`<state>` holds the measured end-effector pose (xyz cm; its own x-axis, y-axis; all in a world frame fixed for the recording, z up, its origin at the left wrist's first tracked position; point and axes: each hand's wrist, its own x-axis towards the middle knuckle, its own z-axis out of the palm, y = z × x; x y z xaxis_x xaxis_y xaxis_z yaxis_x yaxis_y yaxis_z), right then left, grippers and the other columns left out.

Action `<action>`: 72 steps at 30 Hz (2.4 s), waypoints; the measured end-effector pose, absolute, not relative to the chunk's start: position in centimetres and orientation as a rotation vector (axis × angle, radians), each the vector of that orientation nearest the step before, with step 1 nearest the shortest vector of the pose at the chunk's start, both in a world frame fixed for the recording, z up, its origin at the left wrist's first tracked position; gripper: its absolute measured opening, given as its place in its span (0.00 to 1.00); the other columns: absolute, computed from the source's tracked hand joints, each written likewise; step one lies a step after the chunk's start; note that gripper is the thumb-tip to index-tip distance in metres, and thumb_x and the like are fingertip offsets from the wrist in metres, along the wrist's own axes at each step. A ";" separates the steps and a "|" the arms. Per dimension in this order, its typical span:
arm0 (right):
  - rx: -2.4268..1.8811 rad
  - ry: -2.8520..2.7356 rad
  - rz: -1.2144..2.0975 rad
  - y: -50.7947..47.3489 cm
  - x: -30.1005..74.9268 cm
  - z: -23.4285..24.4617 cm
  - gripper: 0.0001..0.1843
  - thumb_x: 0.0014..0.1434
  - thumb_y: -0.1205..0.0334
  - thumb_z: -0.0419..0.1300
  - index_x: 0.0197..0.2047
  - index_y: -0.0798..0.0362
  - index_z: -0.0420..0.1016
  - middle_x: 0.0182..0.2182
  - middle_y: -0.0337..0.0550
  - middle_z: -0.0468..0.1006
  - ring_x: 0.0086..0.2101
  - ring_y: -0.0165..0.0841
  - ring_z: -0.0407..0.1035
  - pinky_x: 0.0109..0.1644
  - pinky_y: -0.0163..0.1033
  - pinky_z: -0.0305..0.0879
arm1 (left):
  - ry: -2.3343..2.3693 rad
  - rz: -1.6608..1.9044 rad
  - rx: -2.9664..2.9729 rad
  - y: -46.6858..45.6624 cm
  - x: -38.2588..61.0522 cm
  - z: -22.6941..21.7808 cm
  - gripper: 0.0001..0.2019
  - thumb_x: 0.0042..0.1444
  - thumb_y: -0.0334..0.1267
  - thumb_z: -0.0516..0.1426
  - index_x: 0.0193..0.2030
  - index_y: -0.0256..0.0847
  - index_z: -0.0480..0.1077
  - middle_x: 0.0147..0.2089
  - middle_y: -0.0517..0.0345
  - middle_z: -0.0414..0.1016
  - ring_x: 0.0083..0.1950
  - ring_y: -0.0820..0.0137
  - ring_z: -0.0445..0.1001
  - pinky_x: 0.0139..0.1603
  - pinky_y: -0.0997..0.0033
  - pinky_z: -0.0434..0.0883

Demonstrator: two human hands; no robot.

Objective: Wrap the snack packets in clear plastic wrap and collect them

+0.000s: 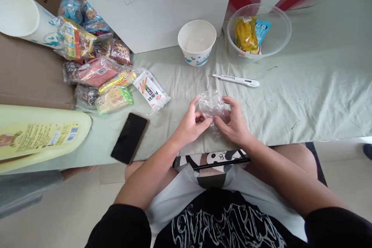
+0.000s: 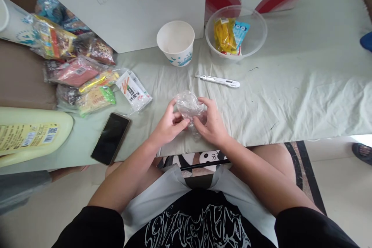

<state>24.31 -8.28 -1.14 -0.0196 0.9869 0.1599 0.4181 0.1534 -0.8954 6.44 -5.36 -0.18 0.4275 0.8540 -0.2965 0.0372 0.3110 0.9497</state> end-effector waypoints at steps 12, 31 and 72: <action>-1.251 -1.707 0.665 -8.0 24.3 -1.6 0.26 0.63 0.70 0.57 0.62 0.45 0.60 0.56 0.51 0.70 0.55 0.41 0.71 0.51 0.49 0.75 | 1.151 0.619 1.067 -4.4 6.2 1.5 0.46 0.57 0.38 0.64 0.75 0.48 0.42 0.31 0.65 0.76 0.29 0.72 0.77 0.33 0.70 0.76; -1.344 -1.738 0.893 -8.4 24.7 -1.0 0.32 0.67 0.55 0.56 0.70 0.48 0.52 0.24 0.32 0.67 0.22 0.32 0.65 0.30 0.42 0.68 | 0.946 0.859 1.536 -5.0 5.5 -0.5 0.16 0.60 0.36 0.58 0.54 0.46 0.63 0.34 0.64 0.77 0.26 0.78 0.70 0.29 0.75 0.68; -1.258 -1.752 0.961 -8.6 24.8 0.9 0.21 0.59 0.51 0.65 0.52 0.47 0.68 0.31 0.39 0.79 0.27 0.33 0.72 0.32 0.38 0.67 | 1.112 0.958 1.638 -5.5 5.6 1.5 0.07 0.64 0.40 0.53 0.41 0.41 0.70 0.26 0.64 0.71 0.23 0.77 0.64 0.25 0.75 0.63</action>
